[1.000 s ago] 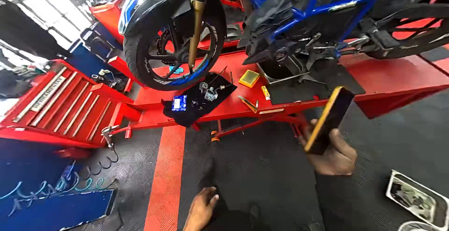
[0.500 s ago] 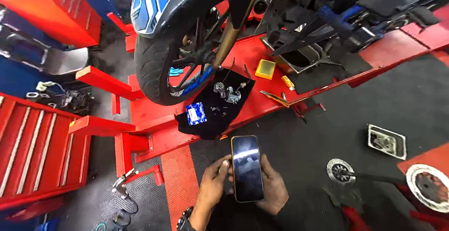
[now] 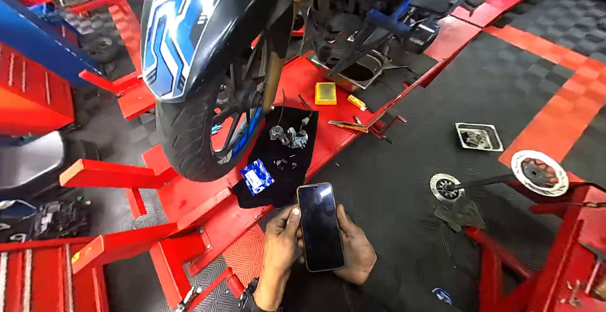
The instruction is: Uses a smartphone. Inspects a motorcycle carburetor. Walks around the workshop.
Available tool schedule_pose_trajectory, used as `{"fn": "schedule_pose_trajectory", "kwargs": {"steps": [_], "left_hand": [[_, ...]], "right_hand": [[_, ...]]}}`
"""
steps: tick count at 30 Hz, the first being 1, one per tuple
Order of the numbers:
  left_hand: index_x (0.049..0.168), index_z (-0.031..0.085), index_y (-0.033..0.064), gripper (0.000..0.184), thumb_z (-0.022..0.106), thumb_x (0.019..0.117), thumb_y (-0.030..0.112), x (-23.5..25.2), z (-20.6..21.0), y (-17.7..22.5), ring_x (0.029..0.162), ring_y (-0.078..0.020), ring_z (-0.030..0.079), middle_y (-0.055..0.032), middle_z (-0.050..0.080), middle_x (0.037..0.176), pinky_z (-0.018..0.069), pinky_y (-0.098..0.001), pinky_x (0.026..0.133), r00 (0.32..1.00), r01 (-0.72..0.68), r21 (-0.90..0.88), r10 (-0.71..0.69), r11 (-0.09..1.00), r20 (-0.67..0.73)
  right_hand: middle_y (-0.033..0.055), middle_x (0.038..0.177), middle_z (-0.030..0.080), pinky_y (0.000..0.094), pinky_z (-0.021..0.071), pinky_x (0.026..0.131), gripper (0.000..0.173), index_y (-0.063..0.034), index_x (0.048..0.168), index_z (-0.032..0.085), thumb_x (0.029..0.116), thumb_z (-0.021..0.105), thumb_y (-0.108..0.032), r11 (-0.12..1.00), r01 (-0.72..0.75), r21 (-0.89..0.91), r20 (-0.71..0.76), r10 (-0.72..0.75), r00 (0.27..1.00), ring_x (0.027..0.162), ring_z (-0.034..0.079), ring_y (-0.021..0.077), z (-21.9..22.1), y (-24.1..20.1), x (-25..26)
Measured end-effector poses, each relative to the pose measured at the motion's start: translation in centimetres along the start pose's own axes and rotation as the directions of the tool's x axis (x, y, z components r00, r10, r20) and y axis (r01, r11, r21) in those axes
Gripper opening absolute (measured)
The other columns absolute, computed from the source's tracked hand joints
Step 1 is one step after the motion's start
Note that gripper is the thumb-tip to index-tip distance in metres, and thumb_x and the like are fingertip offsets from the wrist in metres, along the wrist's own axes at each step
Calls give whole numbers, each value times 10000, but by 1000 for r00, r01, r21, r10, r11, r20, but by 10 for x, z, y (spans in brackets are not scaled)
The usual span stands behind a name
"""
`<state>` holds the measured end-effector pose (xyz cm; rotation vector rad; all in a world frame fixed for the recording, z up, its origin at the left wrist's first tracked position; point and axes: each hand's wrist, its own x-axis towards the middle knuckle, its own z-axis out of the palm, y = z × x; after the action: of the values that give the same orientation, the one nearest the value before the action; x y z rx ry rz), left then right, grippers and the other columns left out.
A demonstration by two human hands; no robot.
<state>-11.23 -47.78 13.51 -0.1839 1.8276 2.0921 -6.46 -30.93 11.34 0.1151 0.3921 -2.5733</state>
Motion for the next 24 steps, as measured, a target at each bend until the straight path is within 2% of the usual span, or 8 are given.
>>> {"fn": "schedule_pose_trajectory", "kwargs": {"steps": [3, 6, 9, 13, 16, 19, 21, 24], "left_hand": [[1088, 745, 10, 294, 520, 1071, 198, 6, -3, 4, 503, -148, 534, -93, 641, 716, 461, -277, 428, 1000, -10, 35, 10, 999, 10], [1103, 749, 41, 297, 516, 1073, 223, 15, -8, 12, 512, -155, 561, -94, 687, 782, 457, -284, 412, 1000, -27, 100, 26, 995, 9], [1107, 751, 48, 306, 502, 1078, 224, 21, -17, 17, 533, -164, 608, -99, 708, 800, 495, -296, 425, 999, -33, 156, 32, 987, 9], [1106, 743, 29, 306, 496, 1083, 209, 26, -23, 21, 454, -153, 517, -104, 661, 731, 420, -283, 370, 999, -41, 111, 41, 993, 6], [1087, 746, 17, 308, 497, 1083, 197, 29, -27, 26, 482, -161, 561, -114, 691, 772, 451, -283, 382, 997, -80, 115, 80, 990, 0], [1041, 765, 41, 303, 503, 1075, 188, 39, -33, 33, 676, -186, 681, -101, 726, 825, 587, -341, 616, 986, -160, 176, 167, 971, -23], [1044, 771, 66, 281, 519, 1070, 188, 47, -36, 42, 737, -200, 710, -95, 740, 844, 609, -382, 689, 980, -171, 204, 188, 964, -67], [1084, 762, 87, 288, 524, 1079, 249, 57, -37, 54, 755, -212, 719, -98, 745, 878, 618, -411, 699, 976, -173, 202, 196, 964, -96]], "right_hand": [[194, 1294, 645, 608, 503, 1002, 763, -133, 1385, 599, 973, 388, -740, 1000, 5, 21, -5, -5, 1000, 1188, 627, 356, 6, 3, 2], [205, 1374, 603, 685, 492, 982, 801, -167, 1428, 558, 952, 371, -784, 993, -120, 5, 15, 120, 993, 1254, 590, 407, 7, -3, 6], [209, 1381, 605, 621, 573, 864, 824, -192, 1451, 524, 951, 304, -809, 985, -156, -69, -20, 155, 988, 1196, 634, 406, 10, -5, 13], [225, 1378, 597, 630, 552, 896, 842, -176, 1468, 505, 962, 266, -805, 984, -149, -94, -14, 148, 989, 1198, 624, 413, 9, -3, 23], [222, 1368, 601, 632, 549, 906, 833, -177, 1466, 507, 962, 280, -801, 985, -140, -102, -31, 137, 990, 1190, 628, 409, 14, -3, 30], [234, 1363, 602, 626, 571, 886, 816, -169, 1497, 456, 977, 294, -776, 978, -90, -188, -180, 55, 982, 1162, 649, 417, 29, -4, 39], [246, 1360, 596, 593, 593, 859, 750, -144, 1514, 421, 1010, 368, -698, 970, -14, -244, -220, -41, 975, 1137, 662, 416, 37, -2, 46], [268, 1254, 635, 551, 613, 809, 512, -87, 1461, 459, 1051, 508, -390, 943, 118, -312, -259, -204, 944, 1025, 699, 397, 50, 5, 57]]}}
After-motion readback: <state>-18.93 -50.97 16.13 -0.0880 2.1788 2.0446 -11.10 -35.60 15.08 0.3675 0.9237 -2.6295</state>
